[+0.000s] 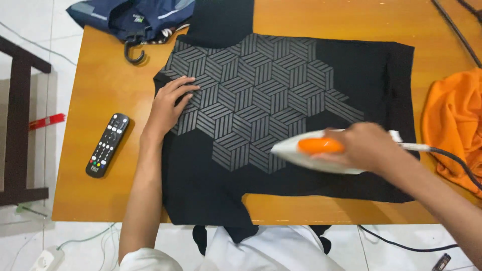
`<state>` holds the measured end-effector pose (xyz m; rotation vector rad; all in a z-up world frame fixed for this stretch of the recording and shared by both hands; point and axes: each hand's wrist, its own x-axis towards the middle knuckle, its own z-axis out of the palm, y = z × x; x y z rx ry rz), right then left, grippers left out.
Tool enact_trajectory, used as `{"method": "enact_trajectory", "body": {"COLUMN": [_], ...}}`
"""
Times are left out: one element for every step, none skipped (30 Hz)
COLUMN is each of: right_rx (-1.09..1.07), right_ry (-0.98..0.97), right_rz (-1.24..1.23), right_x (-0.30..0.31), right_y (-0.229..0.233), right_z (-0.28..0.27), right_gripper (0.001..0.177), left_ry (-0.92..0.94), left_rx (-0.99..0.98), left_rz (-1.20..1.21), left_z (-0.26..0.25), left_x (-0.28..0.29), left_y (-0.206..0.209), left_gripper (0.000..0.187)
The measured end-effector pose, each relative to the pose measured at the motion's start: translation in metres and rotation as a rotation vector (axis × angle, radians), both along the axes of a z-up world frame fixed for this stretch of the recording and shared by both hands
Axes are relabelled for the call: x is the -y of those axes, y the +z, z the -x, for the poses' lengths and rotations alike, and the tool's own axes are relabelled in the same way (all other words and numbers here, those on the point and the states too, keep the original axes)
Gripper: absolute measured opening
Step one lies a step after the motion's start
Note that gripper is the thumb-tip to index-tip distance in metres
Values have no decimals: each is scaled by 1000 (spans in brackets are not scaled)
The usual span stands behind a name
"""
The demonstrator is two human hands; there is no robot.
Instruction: Ironing a black t-shirt and then folding it on a wooden table.
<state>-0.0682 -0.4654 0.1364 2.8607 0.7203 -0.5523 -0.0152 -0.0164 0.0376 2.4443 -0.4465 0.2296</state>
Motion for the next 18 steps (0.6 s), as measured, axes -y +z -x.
{"method": "enact_trajectory", "body": {"right_rx": [5, 145, 287, 291, 226, 157, 159, 195, 232, 232, 161, 94, 98, 236, 377, 377, 299, 223], "right_ry": [-9, -89, -170, -178, -117, -49, -50, 131, 311, 315, 119, -79, -75, -190, -303, -302, -310, -315], "right_rz": [-2, -5, -7, -6, 17, 40, 42, -18, -81, -83, 23, 122, 117, 136, 150, 150, 151, 150], "right_x": [14, 29, 44, 52, 61, 68, 76, 82, 88, 94, 100, 104, 99, 95, 91, 87, 83, 79], "right_y": [-8, -15, -23, -27, -31, -34, -35, -37, -40, -42, -44, -47, -43, -38, -33, -29, -24, -20], "right_z": [-1, -1, 0, 5, 9, 13, 18, 22, 27, 24, 21, 17, 15, 15, 14, 15, 15, 15], "right_gripper": [54, 53, 58, 58, 56, 62, 62, 58, 59, 59, 58, 61, 61, 59, 58, 58, 57, 56], "left_ry": [-9, -47, -85, -93, -87, -75, -77, -75, -74, -69, -82, -96, -91, -87, -83, -82, -84, -83], "left_rx": [5, 22, 40, 44, 37, 27, 29, 27, 25, 26, 61, 98, 101, 80, 59, 59, 51, 44], "left_rz": [-2, 4, 10, 10, 8, 8, 9, 1, -8, -9, -2, 2, -2, -1, 1, 2, 1, -1], "left_z": [-3, -3, -4, -5, -6, -3, -5, -5, -5, -6, -6, -8, -8, -6, -5, -5, -5, -6], "left_x": [-3, -5, -7, -6, -6, -6, -5, -5, -6, -6, -6, -8, -9, -8, -7, -8, -8, -9], "left_y": [-3, -8, -12, -12, -12, -12, -11, -11, -11, -14, -16, -17, -15, -14, -13, -13, -14, -14], "left_gripper": [24, 25, 28, 28, 28, 27, 27, 28, 28, 28, 27, 26, 26, 27, 27, 27, 28, 28]}}
